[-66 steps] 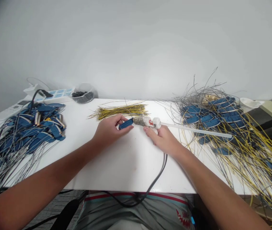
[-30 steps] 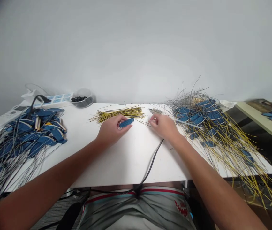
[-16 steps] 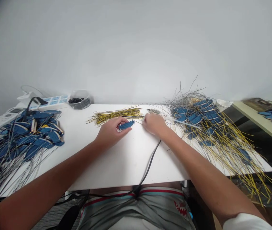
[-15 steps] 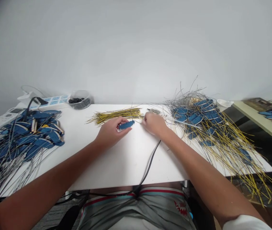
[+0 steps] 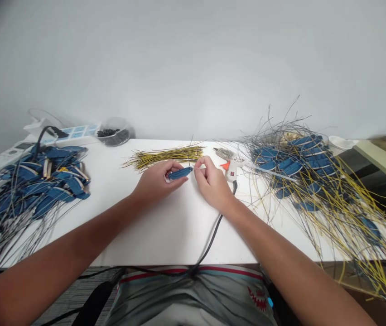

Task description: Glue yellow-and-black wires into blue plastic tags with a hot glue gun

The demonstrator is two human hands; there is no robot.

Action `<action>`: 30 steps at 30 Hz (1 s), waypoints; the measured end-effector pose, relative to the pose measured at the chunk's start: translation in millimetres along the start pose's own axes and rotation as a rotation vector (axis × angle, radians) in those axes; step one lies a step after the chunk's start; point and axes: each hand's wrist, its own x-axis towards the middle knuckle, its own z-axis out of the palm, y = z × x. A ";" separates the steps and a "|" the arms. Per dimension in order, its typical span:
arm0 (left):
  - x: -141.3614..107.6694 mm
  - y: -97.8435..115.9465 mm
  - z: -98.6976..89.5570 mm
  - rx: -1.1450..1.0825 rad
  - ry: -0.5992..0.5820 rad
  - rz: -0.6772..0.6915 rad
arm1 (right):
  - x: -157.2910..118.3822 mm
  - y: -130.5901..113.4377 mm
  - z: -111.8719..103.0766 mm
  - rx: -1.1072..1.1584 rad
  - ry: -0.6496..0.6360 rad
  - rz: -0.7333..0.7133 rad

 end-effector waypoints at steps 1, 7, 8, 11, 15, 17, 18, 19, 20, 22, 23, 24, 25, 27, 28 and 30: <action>-0.1 0.5 -0.2 0.002 -0.004 0.001 | -0.5 0.3 -0.1 -0.009 0.008 0.004; -1.1 1.4 -0.6 0.046 0.000 0.039 | -1.9 -2.4 -4.8 -0.129 -0.009 -0.054; -1.2 0.9 -0.6 0.061 0.012 0.052 | -1.9 -2.4 -4.6 -0.098 -0.021 -0.056; -1.9 -1.2 -1.0 0.118 0.058 0.106 | -2.2 -2.9 -3.2 0.013 -0.043 -0.023; -3.8 -3.1 -1.2 0.181 0.121 0.177 | -2.5 -2.8 -5.5 0.053 0.047 0.012; -5.0 -2.9 -1.4 0.213 0.150 0.213 | -2.7 -1.4 -7.3 0.092 0.080 0.020; -5.5 -2.6 -1.5 0.230 0.165 0.233 | -3.0 -0.9 -7.6 0.119 0.069 0.028; -6.0 -2.2 -1.6 0.247 0.180 0.253 | -3.5 -0.6 -7.3 0.144 0.043 0.039; -6.4 -1.8 -1.6 0.262 0.195 0.271 | -4.1 -0.9 -6.3 0.160 0.011 0.053; -6.9 -1.4 -1.6 0.285 0.217 0.301 | -5.7 -3.1 -3.1 0.167 -0.038 0.083; -7.1 -1.3 -1.6 0.292 0.226 0.313 | -6.6 -4.9 -1.3 0.161 -0.044 0.094; -7.2 -1.4 -1.5 0.297 0.231 0.325 | -7.4 -6.8 0.4 0.152 -0.038 0.101; -7.3 -1.5 -1.4 0.301 0.238 0.335 | -8.0 -8.7 1.7 0.143 -0.024 0.104; -7.5 -1.9 -1.3 0.312 0.246 0.355 | -9.0 -11.9 2.9 0.125 0.011 0.112; -7.7 -2.0 -1.3 0.318 0.245 0.364 | -9.3 -13.0 2.9 0.114 0.022 0.120; -8.1 -2.0 -1.6 0.332 0.237 0.383 | -9.6 -14.2 2.0 0.084 0.041 0.135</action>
